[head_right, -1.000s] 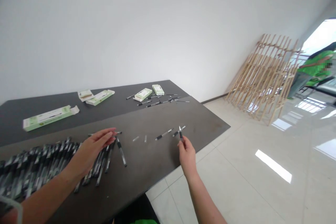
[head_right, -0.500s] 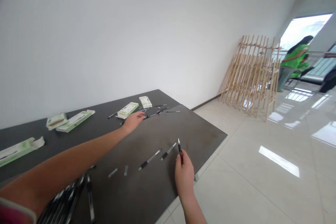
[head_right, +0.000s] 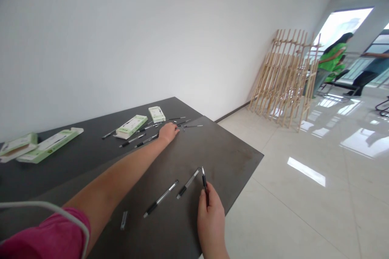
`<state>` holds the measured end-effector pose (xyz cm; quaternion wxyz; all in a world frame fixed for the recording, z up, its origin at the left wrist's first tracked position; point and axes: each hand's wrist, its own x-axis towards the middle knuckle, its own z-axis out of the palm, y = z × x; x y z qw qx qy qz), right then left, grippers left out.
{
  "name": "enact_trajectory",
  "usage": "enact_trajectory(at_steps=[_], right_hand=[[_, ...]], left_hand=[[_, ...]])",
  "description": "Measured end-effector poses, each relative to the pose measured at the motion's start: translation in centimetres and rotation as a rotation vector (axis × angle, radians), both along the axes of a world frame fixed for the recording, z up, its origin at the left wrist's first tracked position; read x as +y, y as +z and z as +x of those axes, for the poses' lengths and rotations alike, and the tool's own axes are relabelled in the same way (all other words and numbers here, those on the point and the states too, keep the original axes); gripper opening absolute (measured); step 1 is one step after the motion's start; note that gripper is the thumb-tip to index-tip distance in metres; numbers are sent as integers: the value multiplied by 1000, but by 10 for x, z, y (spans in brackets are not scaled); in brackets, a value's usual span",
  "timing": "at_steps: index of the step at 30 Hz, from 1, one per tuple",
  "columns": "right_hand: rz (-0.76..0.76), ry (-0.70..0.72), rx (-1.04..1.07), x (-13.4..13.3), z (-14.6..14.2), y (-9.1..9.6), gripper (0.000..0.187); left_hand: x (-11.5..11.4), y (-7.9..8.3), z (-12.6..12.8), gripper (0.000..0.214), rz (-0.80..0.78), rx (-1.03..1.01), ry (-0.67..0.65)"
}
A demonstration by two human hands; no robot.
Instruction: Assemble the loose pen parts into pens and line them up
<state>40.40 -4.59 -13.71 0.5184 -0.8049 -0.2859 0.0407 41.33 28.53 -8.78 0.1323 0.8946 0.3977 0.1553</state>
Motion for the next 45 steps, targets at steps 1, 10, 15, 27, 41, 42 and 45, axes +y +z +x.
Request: enact_trajectory(at_steps=[1,10,15,27,41,42,45], right_hand=[[11,-4,-4,0,0,0,38],[-10,39,-8,5,3,6,41],[3,141,-39,5,1,17,42],[51,800,-516,-43,-80,101,31],[21,914,-737,-51,-105,112,31],[39,923,-734,-51,-107,112,31],[107,968,-651,-48,-112,110,31]], left_hand=[[-1,0,2,25,-8,-3,1],[-54,30,-49,19,-155,-210,-118],[-131,59,-135,25,-275,-361,-204],[-269,102,-289,16,-250,-548,-92],[-290,101,-316,16,-71,-364,-232],[-291,100,-316,16,-56,-365,-237],[-292,98,-317,17,-4,-382,-239]])
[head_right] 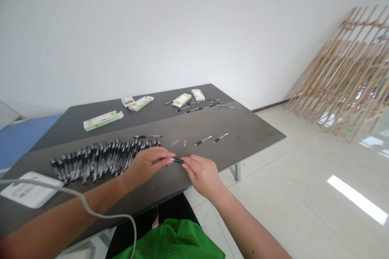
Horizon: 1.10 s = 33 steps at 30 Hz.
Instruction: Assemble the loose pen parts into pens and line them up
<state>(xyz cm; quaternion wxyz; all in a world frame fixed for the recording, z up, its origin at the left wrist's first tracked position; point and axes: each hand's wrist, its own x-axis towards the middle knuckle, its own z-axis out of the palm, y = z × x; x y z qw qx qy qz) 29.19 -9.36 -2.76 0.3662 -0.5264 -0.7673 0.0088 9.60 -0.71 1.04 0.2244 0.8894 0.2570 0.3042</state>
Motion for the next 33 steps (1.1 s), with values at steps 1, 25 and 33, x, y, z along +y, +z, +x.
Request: enact_trajectory(at_steps=[1,25,33], right_hand=[[-12,22,40,1,-2,-1,30],[-797,-107,601,76,-49,-28,46],[-624,-267,-47,99,-86,-33,26]], left_hand=[[0,0,-1,17,12,4,-1],[27,-56,-91,33,-284,-179,727],[24,-71,-79,29,-306,-150,595]])
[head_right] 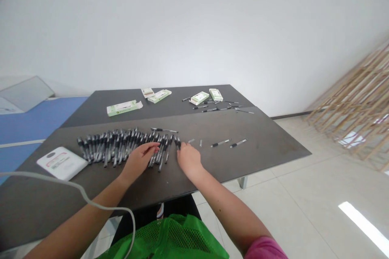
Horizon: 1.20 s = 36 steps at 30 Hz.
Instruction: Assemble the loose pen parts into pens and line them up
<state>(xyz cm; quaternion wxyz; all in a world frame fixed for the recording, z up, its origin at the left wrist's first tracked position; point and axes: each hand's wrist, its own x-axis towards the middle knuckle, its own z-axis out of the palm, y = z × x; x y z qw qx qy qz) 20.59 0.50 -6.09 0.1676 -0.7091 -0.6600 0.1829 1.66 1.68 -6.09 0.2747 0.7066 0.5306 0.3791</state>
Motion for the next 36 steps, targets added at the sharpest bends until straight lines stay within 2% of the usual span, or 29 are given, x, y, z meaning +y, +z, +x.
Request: enact_trajectory(at_steps=[5,11,14,16,18,22,24,26,28,31,34,36], right_hand=[[63,97,-197,-9,-6,-10,23],[77,152,-162,-3,-26,-15,25],[106,165,-106,-5,-25,-14,26],[146,159,-42,-10,-11,-14,26],[173,126,-50,-16,16,-12,24],[111,-27,-382,-23,95,-1,34],[85,-10,-428,-18,130,4,33],[59,68,-448,-10,153,6,28],[39,156,-455,-1,163,4,25],[43,236,-439,12,163,-2,22],[109,238,-370,22,162,-3,16],[200,188,-285,26,164,0,14]], left_hand=[[-3,-7,-2,29,-17,-23,-17],[-3,-5,-2,30,-23,-16,0],[-3,-4,-3,31,-28,10,3],[-2,-5,-4,31,-24,38,-2],[-2,-6,-6,32,-19,53,-4],[0,-6,-8,33,-10,75,2],[1,-6,-7,34,-11,86,3],[1,-6,-6,35,-16,91,6],[1,-7,-5,35,-18,96,5],[2,-6,-5,35,-12,104,-1],[3,-1,-5,35,-2,114,-4],[5,6,-4,34,-2,118,-11]])
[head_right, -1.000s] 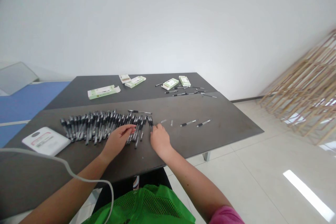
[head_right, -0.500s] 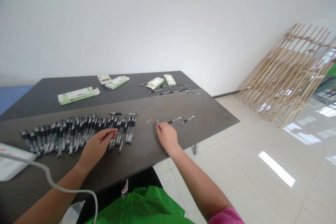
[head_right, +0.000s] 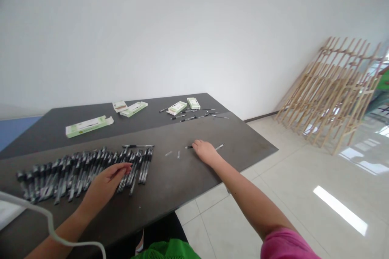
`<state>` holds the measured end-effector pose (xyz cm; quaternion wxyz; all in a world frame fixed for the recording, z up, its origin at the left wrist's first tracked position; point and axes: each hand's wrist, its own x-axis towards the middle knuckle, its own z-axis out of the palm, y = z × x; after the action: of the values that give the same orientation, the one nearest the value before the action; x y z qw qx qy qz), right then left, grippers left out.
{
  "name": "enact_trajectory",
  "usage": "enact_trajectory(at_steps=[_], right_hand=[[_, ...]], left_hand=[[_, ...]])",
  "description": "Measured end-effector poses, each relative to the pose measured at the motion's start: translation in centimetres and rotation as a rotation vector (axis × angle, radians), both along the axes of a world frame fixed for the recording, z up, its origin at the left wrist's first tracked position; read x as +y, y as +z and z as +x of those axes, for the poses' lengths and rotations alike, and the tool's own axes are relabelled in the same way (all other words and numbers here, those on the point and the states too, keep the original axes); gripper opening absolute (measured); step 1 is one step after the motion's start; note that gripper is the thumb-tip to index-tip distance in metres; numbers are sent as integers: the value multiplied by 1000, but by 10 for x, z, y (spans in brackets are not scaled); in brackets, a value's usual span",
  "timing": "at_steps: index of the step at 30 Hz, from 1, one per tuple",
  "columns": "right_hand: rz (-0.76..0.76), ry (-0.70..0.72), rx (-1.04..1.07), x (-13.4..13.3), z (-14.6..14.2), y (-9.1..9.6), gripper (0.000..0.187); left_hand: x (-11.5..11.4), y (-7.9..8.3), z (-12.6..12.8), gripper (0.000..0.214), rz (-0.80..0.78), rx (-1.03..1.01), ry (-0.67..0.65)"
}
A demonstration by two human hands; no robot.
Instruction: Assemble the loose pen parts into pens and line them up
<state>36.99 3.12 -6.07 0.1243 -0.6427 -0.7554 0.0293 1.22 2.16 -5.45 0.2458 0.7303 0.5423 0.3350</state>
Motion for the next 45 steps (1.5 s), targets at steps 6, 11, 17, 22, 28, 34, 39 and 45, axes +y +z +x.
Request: enact_trajectory(at_steps=[6,11,17,22,28,34,39,45], right_hand=[[347,-279,491,22,14,15,30],[502,-369,875,53,16,18,41],[583,-466,1419,59,8,3,35],[632,-570,1417,49,9,-3,34],[651,-623,1380,49,11,1,28],[631,-635,1368,47,8,2,25],[611,-656,1321,47,6,-2,24],[588,-650,1290,48,4,-5,25]], left_hand=[[32,34,22,37,66,68,-82],[103,45,70,39,187,212,-175],[196,28,136,41,192,416,-178],[253,8,176,37,151,505,-184],[291,-3,226,34,161,569,-245],[323,-3,267,31,173,625,-199],[356,5,267,30,144,696,-113],[371,4,278,30,126,827,-150]])
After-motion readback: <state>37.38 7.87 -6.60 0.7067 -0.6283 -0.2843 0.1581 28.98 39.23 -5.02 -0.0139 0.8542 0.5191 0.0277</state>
